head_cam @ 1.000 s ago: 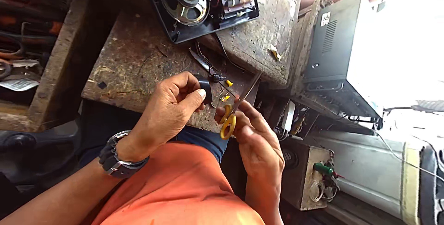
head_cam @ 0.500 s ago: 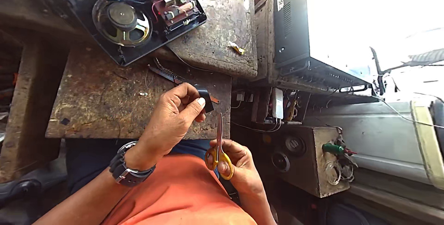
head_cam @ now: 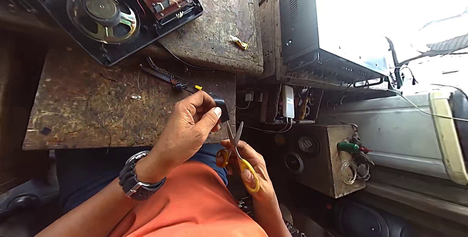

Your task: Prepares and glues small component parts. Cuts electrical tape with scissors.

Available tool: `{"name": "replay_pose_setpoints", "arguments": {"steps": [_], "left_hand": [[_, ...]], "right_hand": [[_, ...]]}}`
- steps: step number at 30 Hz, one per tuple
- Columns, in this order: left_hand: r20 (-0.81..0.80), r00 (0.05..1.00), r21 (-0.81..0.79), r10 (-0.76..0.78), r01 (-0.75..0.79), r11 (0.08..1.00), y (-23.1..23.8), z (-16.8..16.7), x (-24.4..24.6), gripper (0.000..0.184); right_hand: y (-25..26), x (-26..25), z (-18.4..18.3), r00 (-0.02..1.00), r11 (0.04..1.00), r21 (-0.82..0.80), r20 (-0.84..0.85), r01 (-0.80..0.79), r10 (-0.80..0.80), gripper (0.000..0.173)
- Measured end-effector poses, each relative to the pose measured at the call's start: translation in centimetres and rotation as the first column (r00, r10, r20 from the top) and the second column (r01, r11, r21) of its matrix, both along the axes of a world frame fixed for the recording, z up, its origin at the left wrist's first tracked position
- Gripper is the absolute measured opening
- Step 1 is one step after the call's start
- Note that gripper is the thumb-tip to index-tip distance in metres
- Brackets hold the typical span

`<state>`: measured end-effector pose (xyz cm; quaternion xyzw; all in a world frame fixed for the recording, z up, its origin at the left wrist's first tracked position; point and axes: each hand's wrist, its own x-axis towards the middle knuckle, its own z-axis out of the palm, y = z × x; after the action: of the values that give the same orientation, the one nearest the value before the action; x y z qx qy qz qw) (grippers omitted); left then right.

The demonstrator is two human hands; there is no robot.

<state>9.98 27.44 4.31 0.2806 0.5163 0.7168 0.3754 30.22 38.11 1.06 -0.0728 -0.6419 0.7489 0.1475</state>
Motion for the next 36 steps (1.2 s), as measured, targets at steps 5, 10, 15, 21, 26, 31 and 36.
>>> {"name": "replay_pose_setpoints", "arguments": {"steps": [5, 10, 15, 21, 26, 31, 36], "left_hand": [[-0.007, 0.999, -0.011, -0.041, 0.041, 0.999, 0.1, -0.2, 0.7, 0.004], [-0.033, 0.998, -0.027, -0.049, 0.048, 0.998, 0.1, 0.0, 0.7, 0.004], [-0.022, 0.999, -0.026, -0.049, 0.048, 0.998, 0.2, -0.2, 0.8, 0.004], [-0.010, 0.998, -0.018, -0.054, 0.054, 0.998, 0.4, -0.2, 0.7, 0.003], [-0.020, 0.998, -0.025, -0.051, 0.050, 0.998, 0.5, -0.3, 0.5, 0.004], [-0.014, 0.999, -0.024, -0.039, 0.039, 0.999, 0.7, -0.4, 0.4, 0.005], [0.014, 0.999, -0.029, -0.030, 0.031, 0.999, 0.9, -0.4, 0.4, 0.004]], "right_hand": [[0.5, -0.6, 0.4, 0.999, 0.976, 0.217, 0.032, 0.021, -0.028, 0.080], [1.1, -1.1, 0.7, 0.999, 0.961, 0.275, 0.032, 0.028, -0.038, 0.077], [1.5, -1.3, 0.8, 0.998, 0.953, 0.300, 0.033, 0.038, -0.050, 0.072], [1.7, -1.4, 1.1, 0.998, 0.952, 0.304, 0.041, 0.038, -0.053, 0.068], [2.0, -1.4, 1.0, 0.997, 0.946, 0.322, 0.047, 0.036, -0.054, 0.067], [2.1, -1.5, 1.1, 0.997, 0.938, 0.344, 0.043, 0.047, -0.065, 0.065], [2.1, -1.4, 1.2, 0.997, 0.939, 0.339, 0.028, 0.053, -0.066, 0.060]]}}
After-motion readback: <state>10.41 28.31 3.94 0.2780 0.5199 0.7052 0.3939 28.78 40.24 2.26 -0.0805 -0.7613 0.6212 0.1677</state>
